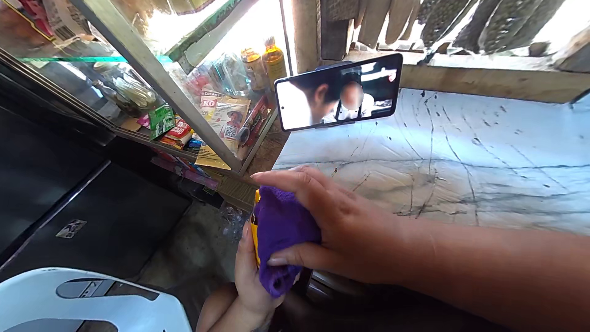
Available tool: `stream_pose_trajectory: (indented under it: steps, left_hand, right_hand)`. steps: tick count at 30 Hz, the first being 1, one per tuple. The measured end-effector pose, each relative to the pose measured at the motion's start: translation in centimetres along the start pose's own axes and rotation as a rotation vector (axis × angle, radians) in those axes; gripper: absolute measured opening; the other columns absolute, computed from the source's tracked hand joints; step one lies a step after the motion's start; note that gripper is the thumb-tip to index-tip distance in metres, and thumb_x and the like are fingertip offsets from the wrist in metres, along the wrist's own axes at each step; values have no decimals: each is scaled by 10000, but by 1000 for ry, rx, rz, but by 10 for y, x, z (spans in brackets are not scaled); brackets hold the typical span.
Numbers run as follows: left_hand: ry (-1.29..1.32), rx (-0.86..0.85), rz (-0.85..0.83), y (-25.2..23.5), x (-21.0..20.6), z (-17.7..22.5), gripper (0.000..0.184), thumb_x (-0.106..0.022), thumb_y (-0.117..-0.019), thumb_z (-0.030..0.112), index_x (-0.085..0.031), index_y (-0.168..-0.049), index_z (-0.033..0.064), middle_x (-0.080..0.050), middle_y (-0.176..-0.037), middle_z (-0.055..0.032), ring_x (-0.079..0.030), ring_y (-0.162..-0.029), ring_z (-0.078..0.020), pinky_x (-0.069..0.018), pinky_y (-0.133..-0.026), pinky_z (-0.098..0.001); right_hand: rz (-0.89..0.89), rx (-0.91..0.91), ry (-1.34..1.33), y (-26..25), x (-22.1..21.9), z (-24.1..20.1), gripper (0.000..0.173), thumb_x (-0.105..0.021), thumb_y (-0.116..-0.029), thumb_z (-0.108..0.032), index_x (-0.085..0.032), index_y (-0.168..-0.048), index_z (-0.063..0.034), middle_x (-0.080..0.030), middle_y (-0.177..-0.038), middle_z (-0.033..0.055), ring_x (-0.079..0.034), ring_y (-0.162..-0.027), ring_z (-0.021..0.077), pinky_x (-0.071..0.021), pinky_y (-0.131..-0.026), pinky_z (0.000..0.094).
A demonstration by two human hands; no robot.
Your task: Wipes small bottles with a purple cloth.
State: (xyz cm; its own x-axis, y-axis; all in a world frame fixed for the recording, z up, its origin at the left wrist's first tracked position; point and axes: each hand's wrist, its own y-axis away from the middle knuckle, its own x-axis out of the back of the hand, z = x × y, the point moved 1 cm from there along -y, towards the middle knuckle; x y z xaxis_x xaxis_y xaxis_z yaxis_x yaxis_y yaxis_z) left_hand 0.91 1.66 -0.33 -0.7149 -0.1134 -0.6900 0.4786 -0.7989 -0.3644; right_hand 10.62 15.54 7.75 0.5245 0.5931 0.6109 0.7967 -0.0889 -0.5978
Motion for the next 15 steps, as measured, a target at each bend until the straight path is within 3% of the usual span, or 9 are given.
stream_pose_trajectory:
  steps: [4, 7, 10, 12, 15]
  left_hand:
    - [94, -56, 9, 1, 3, 0, 396, -482, -1052, 391, -694, -1197, 89, -735, -1112, -55, -699, -1055, -131, -571, -910, -315]
    - [26, -62, 2, 1, 3, 0, 396, -472, -1057, 395, -706, -1187, 104, -740, -1112, -33, -696, -1060, -109, -567, -917, -295]
    - [-122, -71, 14, 5, 5, 0, 405, -471, -1051, 434, -691, -1249, 158, -738, -1149, 21, -686, -1071, -54, -559, -926, -257]
    - [-205, -50, 27, 7, 7, -2, 449, -503, -1021, 501, -654, -1311, 194, -734, -1142, 47, -695, -1013, -33, -580, -839, -232]
    - [-237, -24, -69, 6, 4, -2, 465, -476, -1022, 539, -663, -1286, 204, -751, -1049, 20, -715, -888, -55, -586, -729, -228]
  right_hand:
    - [-30, 40, 45, 2, -2, -1, 829, -762, -851, -486, -433, -1529, -141, -600, -1329, 55, -560, -1255, 167, -503, -1028, 323]
    - [-12, 44, 29, 2, -2, -1, 842, -778, -833, -483, -441, -1522, -136, -605, -1319, 51, -564, -1247, 159, -509, -1014, 304]
    - [24, 30, -2, 1, 0, -1, 771, -757, -864, -463, -471, -1499, -132, -614, -1253, 36, -593, -1140, 113, -538, -917, 252]
    - [37, 10, -42, -1, 1, -1, 703, -729, -906, -433, -483, -1485, -120, -628, -1240, 36, -606, -1103, 97, -542, -900, 251]
    - [49, -58, -128, -2, 4, -1, 608, -695, -947, -374, -505, -1462, -111, -648, -1180, 16, -627, -1044, 60, -556, -880, 253]
